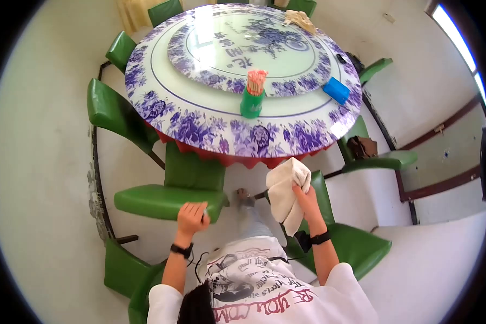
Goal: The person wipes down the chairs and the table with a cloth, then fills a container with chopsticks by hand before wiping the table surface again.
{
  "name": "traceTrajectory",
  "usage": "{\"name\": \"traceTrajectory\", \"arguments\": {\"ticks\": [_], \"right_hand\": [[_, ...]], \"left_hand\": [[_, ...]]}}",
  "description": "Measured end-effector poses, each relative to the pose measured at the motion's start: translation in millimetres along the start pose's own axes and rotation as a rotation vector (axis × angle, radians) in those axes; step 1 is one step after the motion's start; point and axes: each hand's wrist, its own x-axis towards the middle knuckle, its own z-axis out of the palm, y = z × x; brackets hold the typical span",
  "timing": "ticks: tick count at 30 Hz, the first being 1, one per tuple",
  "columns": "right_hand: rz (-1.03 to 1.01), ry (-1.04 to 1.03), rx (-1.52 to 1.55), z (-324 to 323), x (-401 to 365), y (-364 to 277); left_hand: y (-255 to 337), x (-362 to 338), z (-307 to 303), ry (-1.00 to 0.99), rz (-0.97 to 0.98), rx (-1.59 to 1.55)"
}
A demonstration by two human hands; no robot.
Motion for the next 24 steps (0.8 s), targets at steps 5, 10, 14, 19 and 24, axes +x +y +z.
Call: {"name": "traceTrajectory", "arguments": {"ticks": [5, 10, 14, 19, 24], "right_hand": [[-0.119, 0.136, -0.095, -13.0, 129.6, -22.1], [-0.408, 0.377, -0.546, -34.2, 252.5, 0.4], [-0.674, 0.156, -0.908, -37.2, 337.1, 96.0], [-0.486, 0.205, -1.119, -4.1, 306.7, 75.4], [-0.630, 0.084, -1.085, -27.3, 301.6, 81.7]], "left_hand": [[-13.3, -14.7, -49.0, -0.152, -0.233, 0.005], [0.0, 38.0, -56.0, -0.268, -0.676, 0.157], [25.7, 106.5, 1.4, -0.142, -0.609, -0.011], [36.6, 215.3, 83.4, -0.111, -0.407, -0.352], [-25.1, 284.9, 186.5, 0.060, -0.643, -0.565]]}}
